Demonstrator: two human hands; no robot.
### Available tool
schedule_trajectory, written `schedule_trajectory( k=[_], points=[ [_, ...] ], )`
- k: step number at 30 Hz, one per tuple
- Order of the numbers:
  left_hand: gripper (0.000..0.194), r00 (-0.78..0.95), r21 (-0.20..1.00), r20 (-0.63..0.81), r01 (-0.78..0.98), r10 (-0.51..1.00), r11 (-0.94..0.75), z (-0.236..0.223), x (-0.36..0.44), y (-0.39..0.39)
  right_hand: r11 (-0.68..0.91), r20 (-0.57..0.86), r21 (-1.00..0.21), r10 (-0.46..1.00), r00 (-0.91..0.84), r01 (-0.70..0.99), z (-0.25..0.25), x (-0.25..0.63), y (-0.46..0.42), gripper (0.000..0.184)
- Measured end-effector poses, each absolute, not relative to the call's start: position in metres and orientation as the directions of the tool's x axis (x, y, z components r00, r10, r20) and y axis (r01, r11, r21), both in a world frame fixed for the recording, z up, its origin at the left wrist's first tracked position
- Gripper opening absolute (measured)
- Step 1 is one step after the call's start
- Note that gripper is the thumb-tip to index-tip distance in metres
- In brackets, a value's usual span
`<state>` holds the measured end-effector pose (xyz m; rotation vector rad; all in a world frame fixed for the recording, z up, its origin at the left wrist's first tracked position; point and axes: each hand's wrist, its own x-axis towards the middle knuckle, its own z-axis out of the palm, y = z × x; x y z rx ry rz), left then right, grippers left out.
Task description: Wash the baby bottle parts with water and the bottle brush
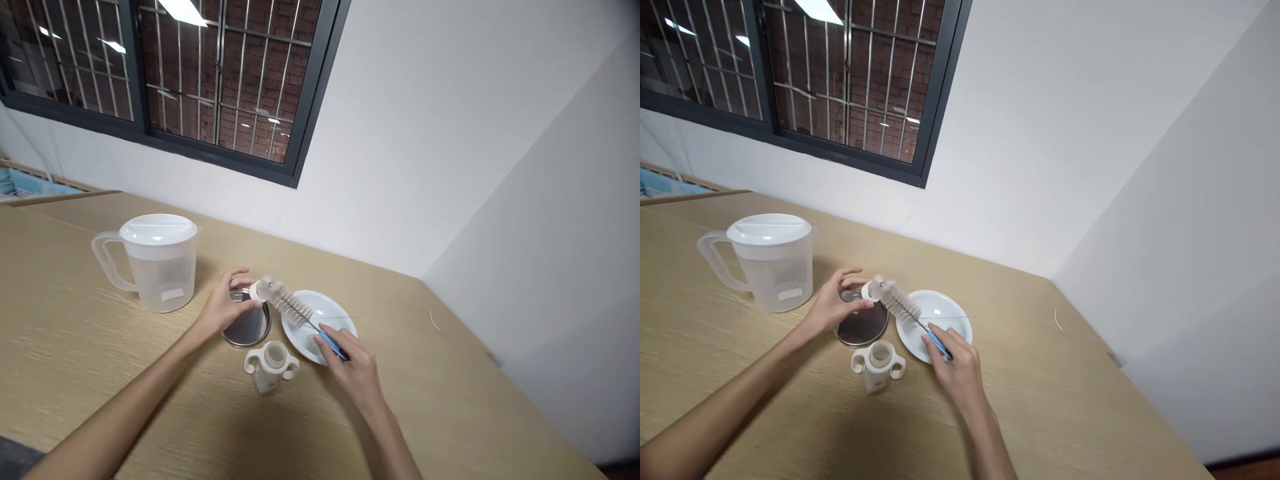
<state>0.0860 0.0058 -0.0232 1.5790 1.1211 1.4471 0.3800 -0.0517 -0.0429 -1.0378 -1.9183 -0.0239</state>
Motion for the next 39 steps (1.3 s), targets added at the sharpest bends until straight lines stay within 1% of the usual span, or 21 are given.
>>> schedule_trajectory(
  k=[3,7,11,14,18,22,26,29,31,36,39],
  points=[
    [0.065,0.021,0.839,0.490,0.260,0.872,-0.478,-0.026,0.084,0.005,0.658,0.697,-0.398,0.670,-0.255,0.640,-0.045,0.379,-0.051,0.027],
    [0.049,0.100,0.708,0.579,0.431,0.809,-0.560,-0.029,0.079,0.003,0.641,0.657,-0.450,0.709,-0.256,0.622,-0.045,0.384,-0.049,0.027],
    [0.040,0.137,0.595,0.617,0.563,0.775,-0.573,-0.030,0.077,0.003,0.608,0.603,-0.496,0.755,-0.258,0.619,-0.041,0.386,-0.049,0.028],
    [0.038,0.174,0.552,0.613,0.603,0.771,-0.576,-0.031,0.077,0.003,0.588,0.552,-0.514,0.784,-0.284,0.625,-0.038,0.384,-0.051,0.027],
    [0.037,0.191,0.585,0.578,0.581,0.793,-0.566,-0.029,0.075,0.001,0.594,0.565,-0.522,0.778,-0.274,0.612,-0.035,0.383,-0.054,0.028],
    [0.037,0.239,0.628,0.537,0.526,0.809,-0.573,-0.022,0.073,-0.001,0.591,0.544,-0.541,0.788,-0.286,0.598,-0.036,0.387,-0.052,0.028],
    [0.037,0.308,0.643,0.487,0.507,0.817,-0.574,-0.018,0.070,0.000,0.624,0.584,-0.487,0.753,-0.303,0.611,-0.043,0.394,-0.047,0.029],
    [0.039,0.311,0.671,0.469,0.483,0.827,-0.562,-0.018,0.068,0.002,0.634,0.598,-0.471,0.741,-0.306,0.614,-0.045,0.394,-0.045,0.030],
    [0.041,0.300,0.684,0.471,0.470,0.830,-0.558,-0.019,0.067,0.003,0.611,0.578,-0.500,0.763,-0.289,0.614,-0.043,0.392,-0.047,0.029],
    [0.043,0.272,0.698,0.497,0.438,0.824,-0.566,-0.020,0.069,0.002,0.489,0.469,-0.629,0.858,-0.206,0.604,-0.031,0.387,-0.053,0.028],
    [0.043,0.212,0.735,0.507,0.399,0.835,-0.548,-0.021,0.071,0.001,0.459,0.476,-0.673,0.869,-0.136,0.581,-0.029,0.387,-0.053,0.030]
  ],
)
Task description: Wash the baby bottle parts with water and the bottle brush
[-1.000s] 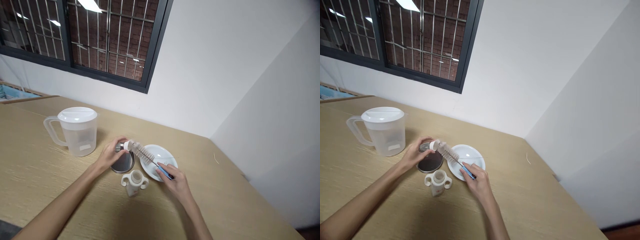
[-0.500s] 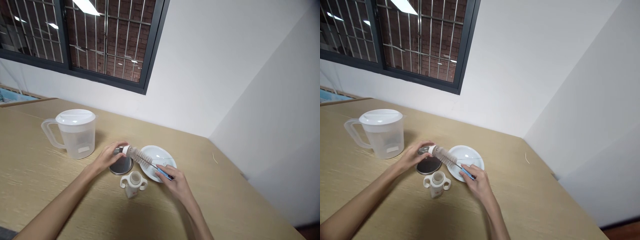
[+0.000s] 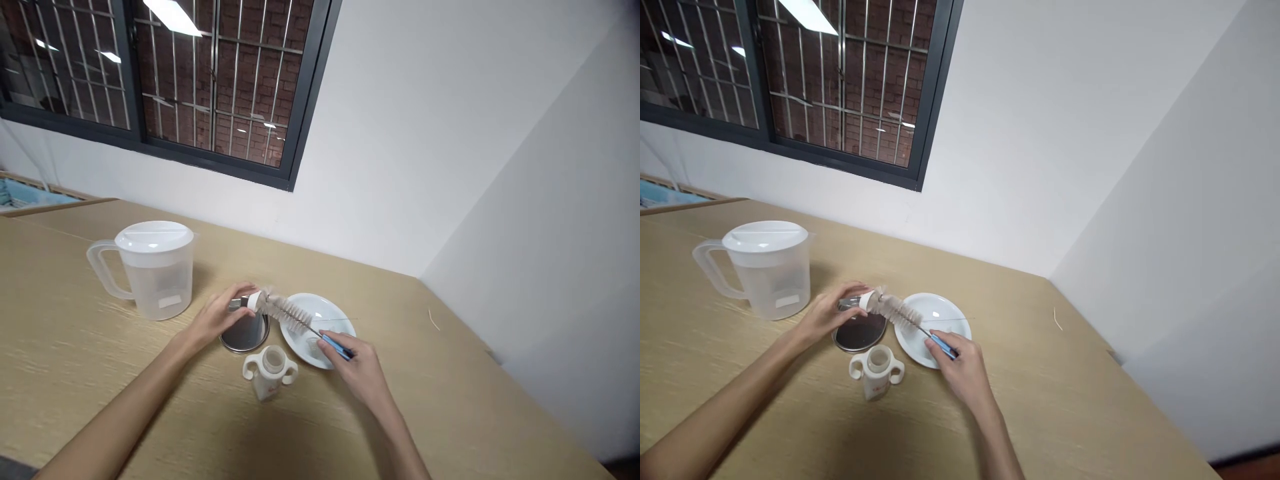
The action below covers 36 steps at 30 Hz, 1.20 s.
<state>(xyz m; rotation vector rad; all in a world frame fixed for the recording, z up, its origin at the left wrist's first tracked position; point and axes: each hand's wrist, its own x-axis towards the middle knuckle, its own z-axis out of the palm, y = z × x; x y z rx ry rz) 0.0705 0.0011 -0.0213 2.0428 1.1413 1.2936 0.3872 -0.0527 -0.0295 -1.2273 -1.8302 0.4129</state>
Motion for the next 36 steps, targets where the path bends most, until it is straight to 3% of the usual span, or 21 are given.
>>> schedule_trajectory(
  k=[8,14,17,21,25,32,36],
  points=[
    [0.049,0.158,0.712,0.530,0.451,0.833,-0.539,-0.032,0.072,0.009,0.475,0.584,-0.642,0.812,-0.018,0.603,-0.036,0.386,-0.050,0.029],
    [0.050,0.109,0.719,0.556,0.433,0.824,-0.543,-0.032,0.074,0.007,0.575,0.649,-0.514,0.746,-0.149,0.637,-0.040,0.382,-0.048,0.026],
    [0.051,0.080,0.745,0.553,0.398,0.829,-0.535,-0.032,0.075,0.007,0.549,0.683,-0.460,0.721,-0.118,0.698,-0.044,0.384,-0.045,0.026],
    [0.051,0.074,0.771,0.532,0.369,0.843,-0.519,-0.033,0.077,0.008,0.546,0.723,-0.465,0.689,-0.058,0.697,-0.045,0.385,-0.045,0.025],
    [0.051,0.056,0.792,0.536,0.312,0.842,-0.525,-0.034,0.080,0.008,0.590,0.727,-0.443,0.677,-0.115,0.675,-0.046,0.380,-0.047,0.024],
    [0.052,0.006,0.817,0.528,0.271,0.849,-0.509,-0.033,0.081,0.010,0.513,0.735,-0.456,0.678,-0.018,0.727,-0.049,0.381,-0.046,0.026],
    [0.053,0.019,0.816,0.523,0.278,0.852,-0.507,-0.036,0.081,0.012,0.603,0.748,-0.412,0.652,-0.126,0.683,-0.047,0.377,-0.047,0.024]
  ],
)
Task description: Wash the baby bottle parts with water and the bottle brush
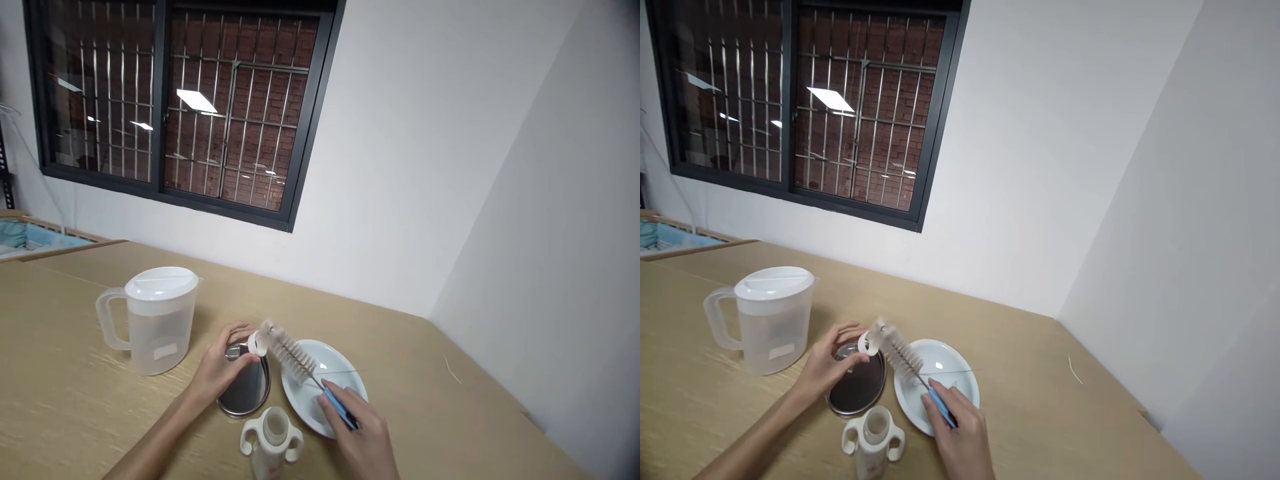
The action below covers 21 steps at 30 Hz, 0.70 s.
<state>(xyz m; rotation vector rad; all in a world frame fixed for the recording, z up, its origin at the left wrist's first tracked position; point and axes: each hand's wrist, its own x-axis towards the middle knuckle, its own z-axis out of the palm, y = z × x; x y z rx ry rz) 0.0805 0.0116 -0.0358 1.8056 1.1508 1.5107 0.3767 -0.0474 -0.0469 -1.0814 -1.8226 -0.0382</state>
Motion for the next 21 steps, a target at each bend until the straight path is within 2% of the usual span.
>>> schedule_trajectory(
  k=[4,8,14,21],
  points=[
    [0.053,0.016,0.817,0.525,0.272,0.851,-0.509,-0.0392,0.0802,0.0135,0.581,0.772,-0.345,0.622,-0.129,0.737,-0.0477,0.3756,-0.0465,0.025],
    [0.051,0.006,0.820,0.519,0.277,0.855,-0.500,-0.0396,0.0809,0.0133,0.556,0.801,-0.341,0.594,-0.076,0.758,-0.0463,0.3759,-0.0464,0.026],
    [0.050,0.008,0.815,0.522,0.289,0.853,-0.502,-0.0401,0.0831,0.0128,0.612,0.801,-0.252,0.567,-0.193,0.750,-0.0449,0.3696,-0.0472,0.025],
    [0.048,-0.023,0.829,0.511,0.278,0.859,-0.486,-0.0416,0.0817,0.0145,0.511,0.822,-0.305,0.568,-0.049,0.803,-0.0433,0.3793,-0.0450,0.028]
  ],
)
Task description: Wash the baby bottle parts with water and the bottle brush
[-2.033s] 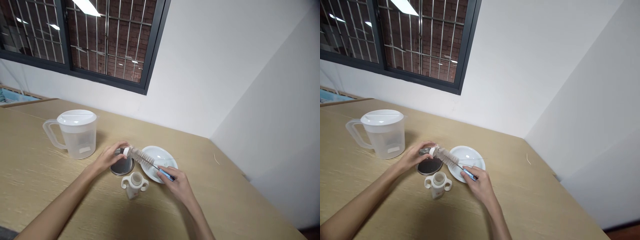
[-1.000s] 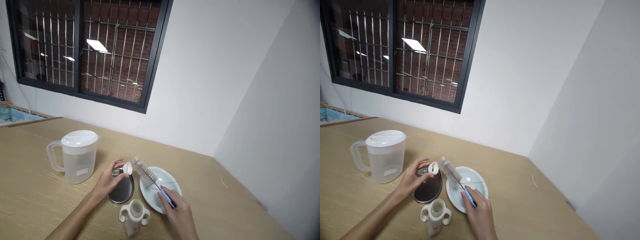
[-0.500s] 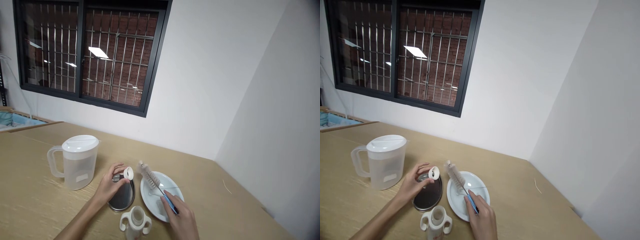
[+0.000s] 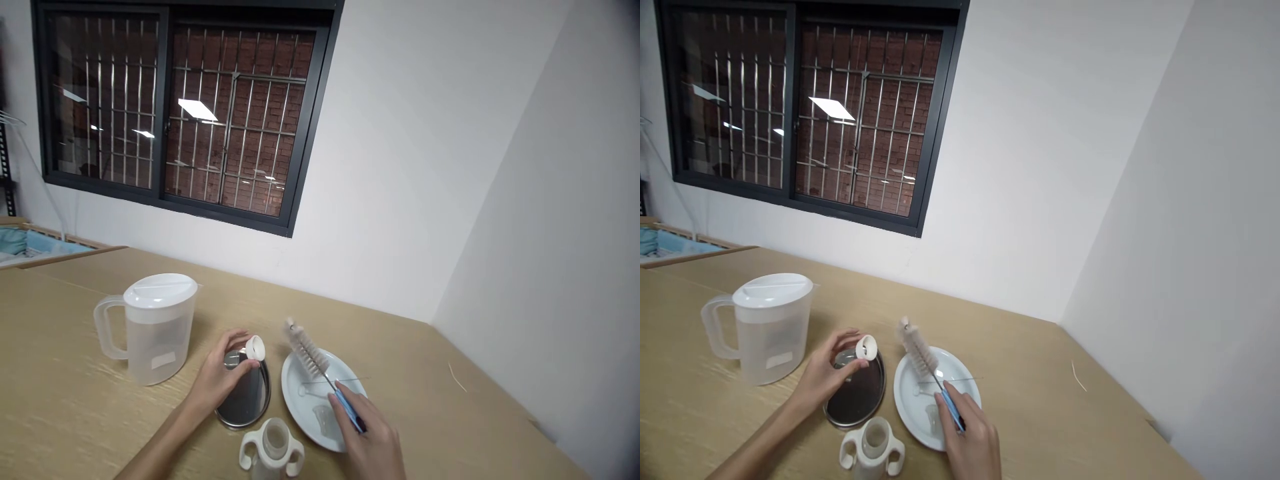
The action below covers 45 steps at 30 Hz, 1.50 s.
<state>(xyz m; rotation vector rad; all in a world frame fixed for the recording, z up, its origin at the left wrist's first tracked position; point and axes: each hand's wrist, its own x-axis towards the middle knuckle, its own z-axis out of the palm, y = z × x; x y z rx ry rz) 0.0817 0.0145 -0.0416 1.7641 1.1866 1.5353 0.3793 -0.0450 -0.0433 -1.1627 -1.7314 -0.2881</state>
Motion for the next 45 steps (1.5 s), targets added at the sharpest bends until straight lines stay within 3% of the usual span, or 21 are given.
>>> schedule_trajectory(
  k=[3,8,12,16,21,27,31,35,39,45],
  points=[
    [0.045,-0.020,0.809,0.522,0.331,0.853,-0.487,-0.040,0.083,0.012,0.541,0.834,-0.295,0.548,-0.064,0.788,-0.041,0.380,-0.046,0.026],
    [0.040,0.016,0.745,0.568,0.416,0.823,-0.522,-0.033,0.084,0.008,0.612,0.817,-0.172,0.526,-0.235,0.772,-0.042,0.379,-0.046,0.026],
    [0.038,0.003,0.699,0.606,0.476,0.796,-0.534,-0.030,0.081,0.008,0.537,0.822,-0.184,0.544,-0.171,0.823,-0.045,0.381,-0.043,0.028],
    [0.037,-0.032,0.767,0.547,0.420,0.837,-0.485,-0.032,0.082,0.010,0.563,0.857,-0.213,0.500,-0.123,0.799,-0.044,0.379,-0.043,0.027],
    [0.039,-0.056,0.836,0.490,0.314,0.870,-0.451,-0.030,0.086,0.010,0.634,0.854,-0.156,0.472,-0.219,0.757,-0.045,0.376,-0.043,0.025],
    [0.033,-0.064,0.896,0.423,0.180,0.904,-0.406,-0.025,0.089,0.007,0.526,0.842,-0.206,0.525,-0.125,0.825,-0.047,0.384,-0.040,0.028],
    [0.044,-0.037,0.910,0.406,0.110,0.913,-0.400,-0.026,0.090,0.008,0.525,0.852,-0.217,0.514,-0.103,0.823,-0.045,0.382,-0.043,0.030],
    [0.056,0.028,0.908,0.405,0.108,0.914,-0.405,-0.031,0.089,0.010,0.580,0.854,-0.157,0.487,-0.186,0.799,-0.044,0.380,-0.044,0.028],
    [0.048,0.081,0.902,0.408,0.121,0.909,-0.415,-0.033,0.088,0.010,0.546,0.858,-0.098,0.470,-0.207,0.832,-0.044,0.380,-0.041,0.031],
    [0.052,0.017,0.923,0.352,0.161,0.936,-0.350,-0.034,0.084,0.013,0.552,0.874,-0.174,0.469,-0.130,0.815,-0.042,0.376,-0.043,0.031]
  ],
)
